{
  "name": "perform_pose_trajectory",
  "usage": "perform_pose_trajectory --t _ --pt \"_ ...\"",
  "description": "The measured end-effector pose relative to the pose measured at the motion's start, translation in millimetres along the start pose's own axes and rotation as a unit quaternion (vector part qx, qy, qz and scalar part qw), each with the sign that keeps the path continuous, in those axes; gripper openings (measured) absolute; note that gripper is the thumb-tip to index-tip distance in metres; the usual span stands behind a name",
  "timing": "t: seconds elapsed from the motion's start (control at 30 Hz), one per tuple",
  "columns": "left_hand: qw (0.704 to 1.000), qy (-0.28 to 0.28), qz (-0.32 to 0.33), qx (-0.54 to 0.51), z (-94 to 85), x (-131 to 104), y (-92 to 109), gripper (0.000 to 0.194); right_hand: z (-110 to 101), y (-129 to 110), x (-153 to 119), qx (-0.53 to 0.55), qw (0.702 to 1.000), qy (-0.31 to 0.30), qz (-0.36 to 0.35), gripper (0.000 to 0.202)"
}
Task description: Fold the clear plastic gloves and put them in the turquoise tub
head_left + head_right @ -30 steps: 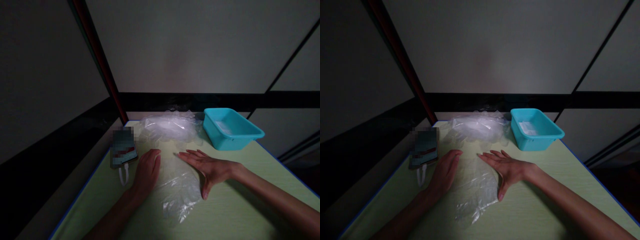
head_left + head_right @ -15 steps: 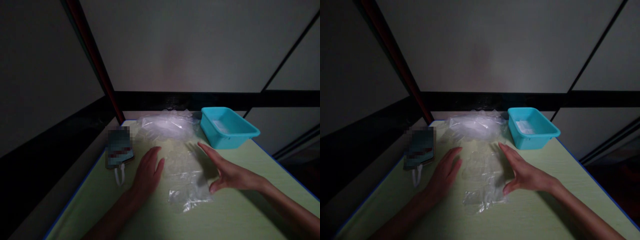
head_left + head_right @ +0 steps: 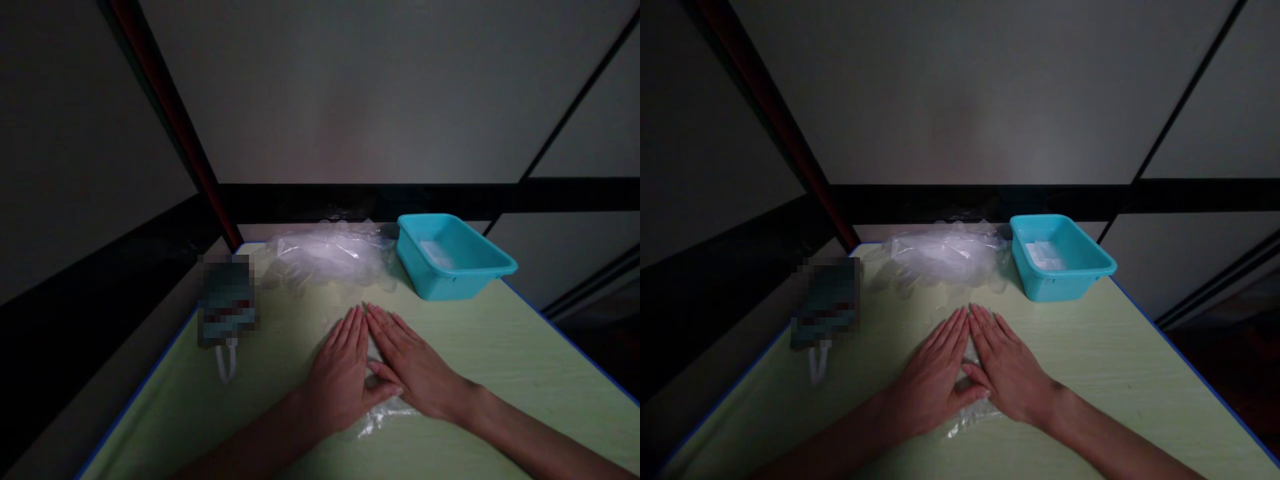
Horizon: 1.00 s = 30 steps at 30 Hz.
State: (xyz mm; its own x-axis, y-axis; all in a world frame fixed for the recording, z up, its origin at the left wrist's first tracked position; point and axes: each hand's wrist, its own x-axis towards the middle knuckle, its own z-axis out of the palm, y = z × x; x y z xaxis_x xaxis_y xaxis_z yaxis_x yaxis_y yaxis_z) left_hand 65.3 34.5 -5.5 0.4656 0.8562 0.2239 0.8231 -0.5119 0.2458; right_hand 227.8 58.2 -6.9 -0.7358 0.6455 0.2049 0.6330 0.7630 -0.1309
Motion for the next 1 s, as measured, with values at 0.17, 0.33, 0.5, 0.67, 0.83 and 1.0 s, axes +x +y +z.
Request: perform_pose_trajectory --t 0.17,0.33,0.5,0.67,0.83,1.0 --pt "1.000 -0.019 -0.002 0.012 -3.6 -4 -5 0.083 1 0 -1 -0.023 1.000 0.001 0.006 0.063" --pt "0.998 -0.041 0.014 0.046 -12.0 -12 -18 0.082 1 0 -2 -0.039 0.999 -0.006 0.006 0.062" --pt "0.998 -0.047 -0.004 0.039 -16.4 -24 -29 0.081 1 -1 -2 -0.023 0.999 -0.021 0.020 0.060" --pt "0.991 -0.017 -0.020 -0.128 -23.4 -33 -42 0.066 -15 11 -4 0.108 0.994 -0.029 0.001 0.060" --pt "0.916 0.071 -0.130 -0.374 -34.4 -31 -54 0.045 -54 19 -14 0.176 0.980 -0.044 -0.076 0.037" --pt "0.821 0.137 -0.226 -0.507 -41.9 -25 -50 0.037 -73 8 -28 0.013 0.983 -0.076 -0.168 0.025"
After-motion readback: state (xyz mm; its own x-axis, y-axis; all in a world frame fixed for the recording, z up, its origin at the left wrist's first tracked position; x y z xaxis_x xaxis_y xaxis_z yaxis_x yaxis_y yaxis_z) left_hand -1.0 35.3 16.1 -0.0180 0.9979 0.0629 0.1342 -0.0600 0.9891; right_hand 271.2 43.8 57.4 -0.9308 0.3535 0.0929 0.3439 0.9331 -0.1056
